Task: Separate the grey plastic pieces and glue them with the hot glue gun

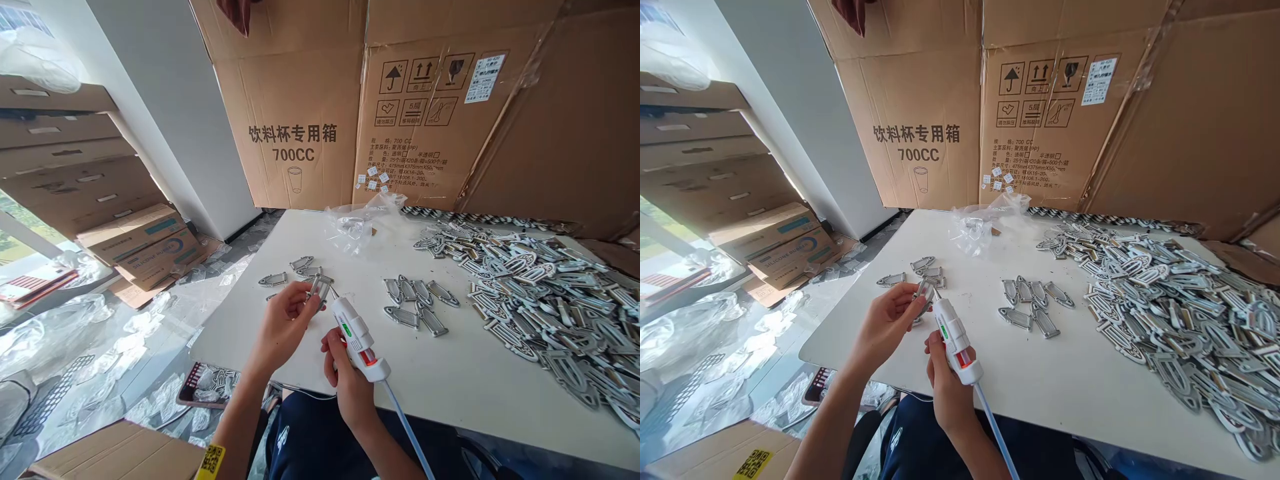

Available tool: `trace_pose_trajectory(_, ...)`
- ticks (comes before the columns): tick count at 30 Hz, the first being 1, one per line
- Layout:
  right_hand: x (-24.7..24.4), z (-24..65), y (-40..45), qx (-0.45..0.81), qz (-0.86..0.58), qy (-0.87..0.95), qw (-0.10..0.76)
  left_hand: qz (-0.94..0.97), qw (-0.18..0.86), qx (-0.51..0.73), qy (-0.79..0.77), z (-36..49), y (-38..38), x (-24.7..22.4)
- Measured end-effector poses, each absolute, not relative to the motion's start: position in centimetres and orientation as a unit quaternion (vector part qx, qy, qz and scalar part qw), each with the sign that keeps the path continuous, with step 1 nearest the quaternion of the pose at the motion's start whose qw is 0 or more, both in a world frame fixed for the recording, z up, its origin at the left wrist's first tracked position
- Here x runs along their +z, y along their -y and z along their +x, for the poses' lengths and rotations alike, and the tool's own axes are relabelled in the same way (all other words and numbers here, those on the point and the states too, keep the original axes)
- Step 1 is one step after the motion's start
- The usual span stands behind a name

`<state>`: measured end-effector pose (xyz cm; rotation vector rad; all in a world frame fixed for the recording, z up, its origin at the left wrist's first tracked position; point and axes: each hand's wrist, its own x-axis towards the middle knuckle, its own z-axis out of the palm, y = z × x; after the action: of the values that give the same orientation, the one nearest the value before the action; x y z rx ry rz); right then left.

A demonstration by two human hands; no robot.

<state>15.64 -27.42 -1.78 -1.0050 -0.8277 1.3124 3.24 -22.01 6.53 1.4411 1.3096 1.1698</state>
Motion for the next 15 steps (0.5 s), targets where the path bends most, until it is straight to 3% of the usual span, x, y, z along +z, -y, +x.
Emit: trace_pose_trajectory(15, -2.1, 15.0, 27.4, 0.547, -0.485, 0.344, 0.588, 0.602, 0.396, 0.465, -0.514, 2.8, 23.9, 8.7)
